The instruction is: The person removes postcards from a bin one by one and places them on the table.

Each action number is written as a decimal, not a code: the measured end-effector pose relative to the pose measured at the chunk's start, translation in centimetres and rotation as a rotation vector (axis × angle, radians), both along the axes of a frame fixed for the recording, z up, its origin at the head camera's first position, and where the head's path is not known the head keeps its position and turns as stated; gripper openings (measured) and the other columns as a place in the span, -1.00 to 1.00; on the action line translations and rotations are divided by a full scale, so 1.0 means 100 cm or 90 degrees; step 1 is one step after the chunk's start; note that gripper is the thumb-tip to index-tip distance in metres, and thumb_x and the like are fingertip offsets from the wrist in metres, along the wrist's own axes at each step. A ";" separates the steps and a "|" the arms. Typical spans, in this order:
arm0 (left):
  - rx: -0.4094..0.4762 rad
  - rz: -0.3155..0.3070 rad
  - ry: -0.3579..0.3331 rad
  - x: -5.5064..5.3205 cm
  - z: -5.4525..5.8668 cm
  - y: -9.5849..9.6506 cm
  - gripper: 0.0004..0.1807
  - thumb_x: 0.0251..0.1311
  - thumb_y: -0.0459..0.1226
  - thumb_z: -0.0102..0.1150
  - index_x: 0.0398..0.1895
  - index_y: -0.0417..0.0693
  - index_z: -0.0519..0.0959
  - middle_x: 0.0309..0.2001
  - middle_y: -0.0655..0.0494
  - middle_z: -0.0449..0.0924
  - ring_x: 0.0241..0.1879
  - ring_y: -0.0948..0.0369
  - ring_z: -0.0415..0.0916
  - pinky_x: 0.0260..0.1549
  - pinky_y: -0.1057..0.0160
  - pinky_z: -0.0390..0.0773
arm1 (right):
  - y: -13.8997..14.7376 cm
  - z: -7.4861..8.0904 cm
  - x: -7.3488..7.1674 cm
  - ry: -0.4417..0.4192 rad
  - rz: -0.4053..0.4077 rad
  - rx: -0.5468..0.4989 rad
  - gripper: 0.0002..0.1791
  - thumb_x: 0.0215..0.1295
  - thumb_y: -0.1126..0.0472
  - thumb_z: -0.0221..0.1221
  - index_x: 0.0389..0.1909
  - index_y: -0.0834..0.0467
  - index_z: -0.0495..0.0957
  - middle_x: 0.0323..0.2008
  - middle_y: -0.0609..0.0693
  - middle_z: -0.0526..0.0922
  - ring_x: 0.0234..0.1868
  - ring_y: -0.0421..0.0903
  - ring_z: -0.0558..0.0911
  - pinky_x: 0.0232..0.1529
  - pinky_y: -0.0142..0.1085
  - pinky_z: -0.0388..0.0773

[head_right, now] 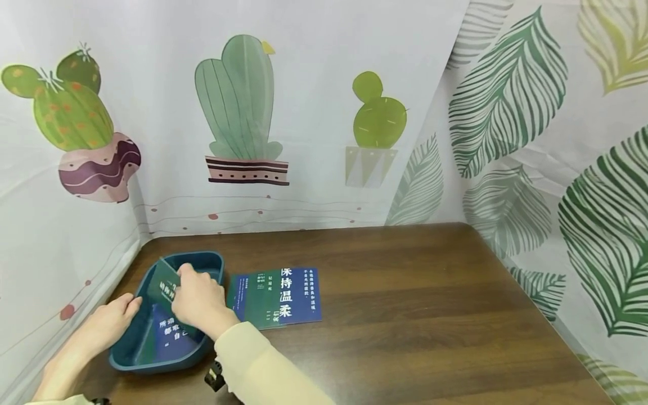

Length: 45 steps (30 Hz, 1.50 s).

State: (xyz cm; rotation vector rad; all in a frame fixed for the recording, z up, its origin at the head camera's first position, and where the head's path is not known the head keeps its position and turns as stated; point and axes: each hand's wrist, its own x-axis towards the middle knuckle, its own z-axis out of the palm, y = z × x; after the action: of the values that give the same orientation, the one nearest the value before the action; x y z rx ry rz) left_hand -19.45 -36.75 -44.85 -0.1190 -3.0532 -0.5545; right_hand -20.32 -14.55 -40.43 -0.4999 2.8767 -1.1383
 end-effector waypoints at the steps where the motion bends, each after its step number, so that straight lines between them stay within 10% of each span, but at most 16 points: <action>1: 0.000 -0.001 0.002 0.000 0.000 0.000 -0.66 0.52 -0.19 -0.21 -0.26 -0.31 0.43 -0.33 -0.42 0.52 -0.33 -0.33 0.54 -0.41 -0.23 0.41 | 0.004 0.004 0.000 -0.010 -0.013 -0.034 -0.70 0.42 0.10 0.13 0.13 -0.16 0.43 -0.39 -0.20 0.58 -0.53 -0.26 0.47 -0.45 -0.31 0.41; 8: -0.003 -0.005 0.004 -0.001 0.000 -0.002 -0.66 0.52 -0.18 -0.23 -0.31 -0.26 0.41 -0.38 -0.37 0.52 -0.33 -0.35 0.54 -0.44 -0.22 0.39 | 0.042 0.018 -0.007 -0.009 -0.081 -0.271 -0.79 0.36 0.26 0.19 -0.10 -0.04 0.42 -0.15 -0.09 0.69 -0.31 -0.25 0.55 -0.30 -0.35 0.47; 18: -0.002 -0.005 0.005 -0.002 -0.003 -0.002 -0.65 0.52 -0.18 -0.22 -0.27 -0.30 0.42 -0.37 -0.40 0.53 -0.33 -0.37 0.53 -0.44 -0.23 0.40 | 0.122 0.003 -0.020 -0.037 -0.103 -0.517 -0.78 0.31 0.45 0.15 -0.10 0.22 0.36 -0.31 0.08 0.68 -0.46 -0.12 0.60 -0.49 -0.25 0.56; 33: -0.003 -0.010 -0.006 -0.003 -0.001 -0.003 -0.64 0.53 -0.17 -0.24 -0.29 -0.28 0.41 -0.41 -0.35 0.50 -0.38 -0.31 0.54 -0.49 -0.19 0.40 | 0.227 -0.029 -0.029 -0.141 -0.223 -0.466 -0.40 0.20 0.57 0.01 0.27 0.23 0.18 -0.16 0.26 0.57 -0.42 -0.02 0.62 -0.47 -0.18 0.58; 45: -0.006 -0.003 -0.005 -0.001 0.001 -0.001 -0.64 0.52 -0.18 -0.23 -0.25 -0.33 0.42 -0.34 -0.40 0.52 -0.32 -0.36 0.53 -0.44 -0.21 0.40 | 0.243 -0.056 -0.026 -0.173 -0.256 -0.344 -0.27 0.22 0.52 0.06 0.43 0.27 0.11 -0.04 0.30 0.45 -0.24 0.03 0.57 -0.35 -0.20 0.55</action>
State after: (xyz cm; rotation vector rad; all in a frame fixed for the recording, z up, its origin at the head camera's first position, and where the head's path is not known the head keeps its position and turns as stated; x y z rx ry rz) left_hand -19.56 -36.88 -44.70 -0.1257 -3.0637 -0.5415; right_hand -22.91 9.72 -46.07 0.2444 2.4724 -1.8833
